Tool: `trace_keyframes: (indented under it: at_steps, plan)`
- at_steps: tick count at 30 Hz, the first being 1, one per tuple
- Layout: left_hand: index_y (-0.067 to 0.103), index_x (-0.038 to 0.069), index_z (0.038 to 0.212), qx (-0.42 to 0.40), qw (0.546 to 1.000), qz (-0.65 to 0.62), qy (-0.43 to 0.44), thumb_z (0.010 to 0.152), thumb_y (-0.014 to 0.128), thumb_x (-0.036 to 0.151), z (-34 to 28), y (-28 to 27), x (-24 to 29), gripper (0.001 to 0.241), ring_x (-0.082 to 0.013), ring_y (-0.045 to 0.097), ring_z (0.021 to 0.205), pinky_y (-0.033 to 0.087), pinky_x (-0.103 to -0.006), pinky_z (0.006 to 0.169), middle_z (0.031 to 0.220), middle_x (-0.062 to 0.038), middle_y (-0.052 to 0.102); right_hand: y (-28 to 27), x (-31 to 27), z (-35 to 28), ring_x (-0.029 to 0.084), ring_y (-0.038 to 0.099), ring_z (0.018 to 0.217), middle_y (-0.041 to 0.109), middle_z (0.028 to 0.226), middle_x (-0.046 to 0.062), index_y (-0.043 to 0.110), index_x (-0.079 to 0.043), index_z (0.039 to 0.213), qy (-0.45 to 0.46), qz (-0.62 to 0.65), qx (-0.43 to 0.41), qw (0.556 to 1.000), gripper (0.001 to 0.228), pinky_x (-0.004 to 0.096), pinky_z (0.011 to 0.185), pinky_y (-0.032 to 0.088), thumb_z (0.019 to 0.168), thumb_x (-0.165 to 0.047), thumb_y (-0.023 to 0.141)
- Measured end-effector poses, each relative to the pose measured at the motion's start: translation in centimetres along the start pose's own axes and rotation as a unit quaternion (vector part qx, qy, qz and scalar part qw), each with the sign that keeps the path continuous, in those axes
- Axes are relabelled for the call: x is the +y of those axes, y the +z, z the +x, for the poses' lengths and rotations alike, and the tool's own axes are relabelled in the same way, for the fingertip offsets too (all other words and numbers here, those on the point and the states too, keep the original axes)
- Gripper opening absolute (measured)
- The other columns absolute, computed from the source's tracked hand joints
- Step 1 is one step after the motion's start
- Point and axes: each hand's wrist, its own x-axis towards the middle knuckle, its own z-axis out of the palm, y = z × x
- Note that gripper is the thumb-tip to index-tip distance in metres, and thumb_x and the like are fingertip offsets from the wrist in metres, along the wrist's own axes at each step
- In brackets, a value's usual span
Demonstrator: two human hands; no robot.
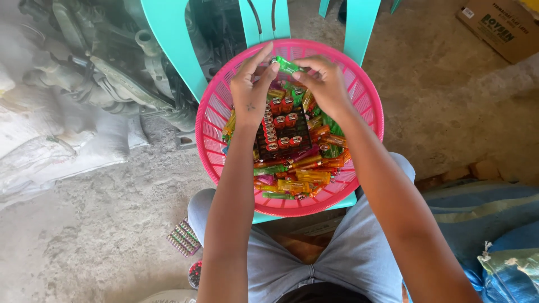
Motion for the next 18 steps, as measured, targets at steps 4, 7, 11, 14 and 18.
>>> trace_keyframes:
  at_steps: [4, 7, 11, 14, 18]
  plan:
    - [0.064, 0.012, 0.143, -0.019, 0.999, -0.046, 0.005, 0.104, 0.071, 0.015, 0.3, -0.1, -0.4, 0.04, -0.0126, 0.071, 0.109, 0.065, -0.0312, 0.094, 0.126, -0.008, 0.072, 0.8, 0.2, 0.7, 0.009, 0.065, 0.083, 0.076, 0.11, 0.004, 0.074, -0.016, 0.123, -0.13, 0.029, 0.041, 0.99, 0.024, 0.027, 0.069, 0.055, 0.099, -0.021, 0.069]
    - [0.061, 0.013, 0.146, -0.026, 0.991, -0.123, -0.045, 0.106, 0.065, 0.017, 0.4, -0.4, -0.5, 0.04, -0.0113, 0.07, 0.104, 0.065, -0.0336, 0.097, 0.121, -0.005, 0.067, 0.6, -0.5, 1.3, 0.011, 0.063, 0.08, 0.075, 0.105, 0.006, 0.072, -0.016, 0.128, -0.073, 0.045, -0.015, 0.996, 0.028, 0.028, 0.069, 0.051, 0.104, -0.025, 0.061]
    - [0.061, 0.011, 0.14, -0.018, 0.979, -0.186, -0.077, 0.106, 0.064, 0.022, 0.7, -0.7, -0.1, 0.036, -0.0095, 0.067, 0.102, 0.067, -0.0337, 0.095, 0.117, -0.002, 0.067, 0.6, -0.3, 2.6, 0.012, 0.068, 0.097, 0.077, 0.114, 0.005, 0.067, -0.015, 0.136, -0.05, 0.089, -0.138, 0.985, 0.036, 0.031, 0.083, 0.054, 0.108, -0.032, 0.052]
    - [0.065, 0.006, 0.13, 0.02, 0.994, -0.095, -0.055, 0.102, 0.074, 0.022, 0.5, -1.0, -0.9, 0.033, -0.0112, 0.068, 0.099, 0.066, -0.0331, 0.087, 0.108, -0.004, 0.068, 0.6, -2.1, 2.3, 0.015, 0.071, 0.103, 0.077, 0.118, 0.005, 0.068, -0.016, 0.136, -0.063, 0.04, -0.123, 0.99, 0.038, 0.034, 0.094, 0.059, 0.108, -0.034, 0.05]
    - [0.071, 0.007, 0.117, 0.051, 0.989, 0.134, -0.026, 0.095, 0.082, 0.024, -0.1, -0.6, 0.3, 0.03, -0.0133, 0.077, 0.092, 0.062, -0.0317, 0.082, 0.101, -0.006, 0.079, 0.7, -0.7, 1.5, 0.019, 0.066, 0.121, 0.073, 0.129, 0.008, 0.069, -0.011, 0.134, -0.114, 0.067, -0.03, 0.991, 0.037, 0.039, 0.102, 0.052, 0.108, -0.035, 0.056]
